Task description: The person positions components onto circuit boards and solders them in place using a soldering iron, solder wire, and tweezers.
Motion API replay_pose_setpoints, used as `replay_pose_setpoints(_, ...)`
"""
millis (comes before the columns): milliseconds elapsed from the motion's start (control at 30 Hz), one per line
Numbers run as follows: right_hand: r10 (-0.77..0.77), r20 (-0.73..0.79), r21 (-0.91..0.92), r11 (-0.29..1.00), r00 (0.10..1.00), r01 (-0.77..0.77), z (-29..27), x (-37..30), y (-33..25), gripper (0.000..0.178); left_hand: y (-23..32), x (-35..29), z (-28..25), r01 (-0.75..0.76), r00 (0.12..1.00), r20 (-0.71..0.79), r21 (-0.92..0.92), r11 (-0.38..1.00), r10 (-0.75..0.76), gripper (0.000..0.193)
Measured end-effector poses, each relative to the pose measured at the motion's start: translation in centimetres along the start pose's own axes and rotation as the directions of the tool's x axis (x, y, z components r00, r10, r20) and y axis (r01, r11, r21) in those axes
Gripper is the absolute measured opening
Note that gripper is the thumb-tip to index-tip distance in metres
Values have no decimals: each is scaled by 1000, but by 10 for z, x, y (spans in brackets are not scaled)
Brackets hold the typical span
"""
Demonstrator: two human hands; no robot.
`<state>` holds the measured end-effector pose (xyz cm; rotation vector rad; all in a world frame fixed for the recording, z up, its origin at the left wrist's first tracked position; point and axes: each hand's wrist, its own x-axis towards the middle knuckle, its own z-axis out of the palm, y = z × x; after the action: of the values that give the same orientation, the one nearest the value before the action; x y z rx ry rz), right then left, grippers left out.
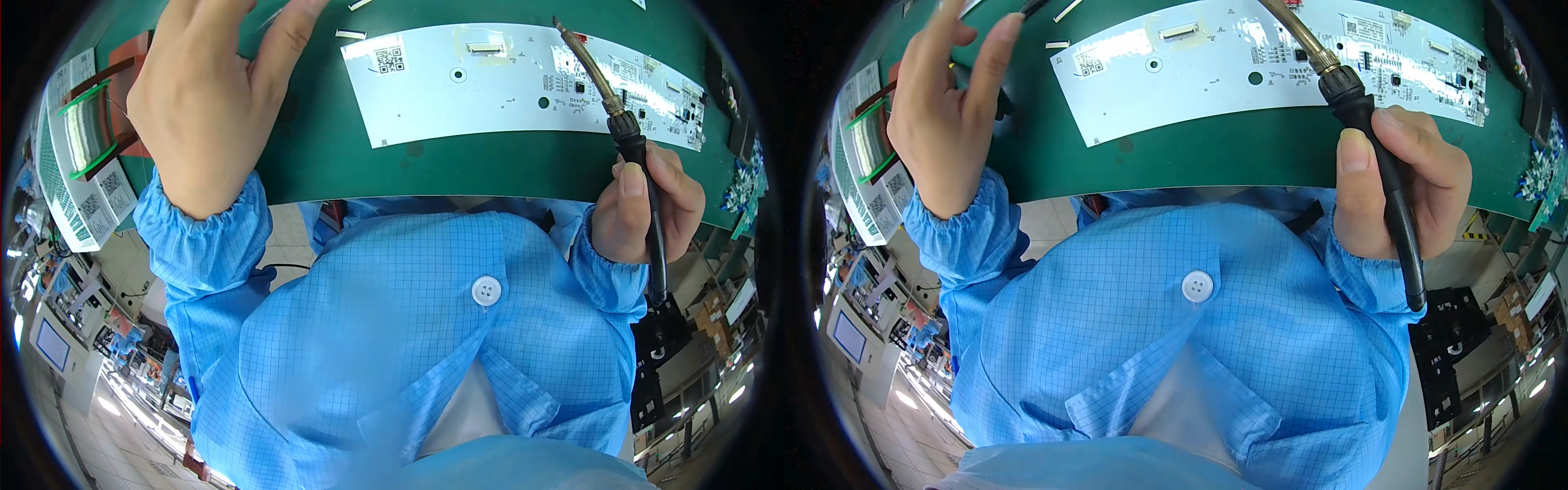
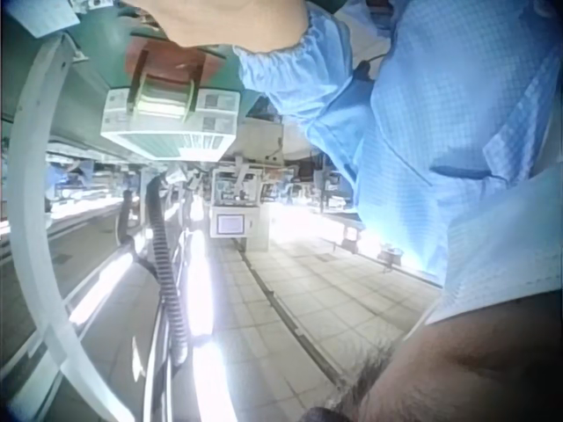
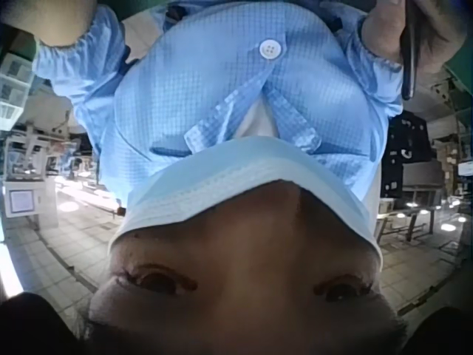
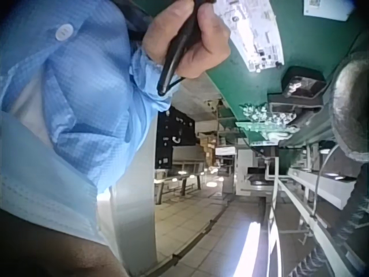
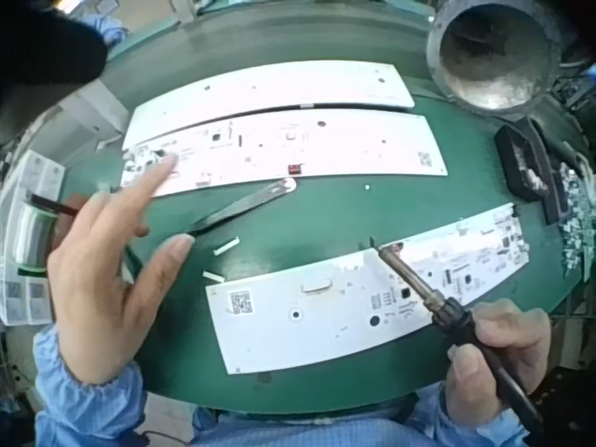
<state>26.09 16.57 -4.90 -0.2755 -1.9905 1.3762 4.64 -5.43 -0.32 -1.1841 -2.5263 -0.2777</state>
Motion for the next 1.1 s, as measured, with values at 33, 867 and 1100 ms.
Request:
replay_pose_setpoints(33, -10, 15, 8, 1000, 1000, 10, 1, 0, -1, 26, -2, -2, 5, -55, 994, -90, 15, 998, 56, 19)
replay_pose_setpoints(867, -201, 419, -495, 766, 885, 409, 73, 0, -78, 28, 10, 7, 4, -386, 900, 49, -373, 844, 434, 12)
replay_pose_setpoints(1100, -205, 435, -521, 737, 877, 431, 78, -1, -76, 32, 13, 8, 0, -386, 902, 56, -344, 856, 429, 13)
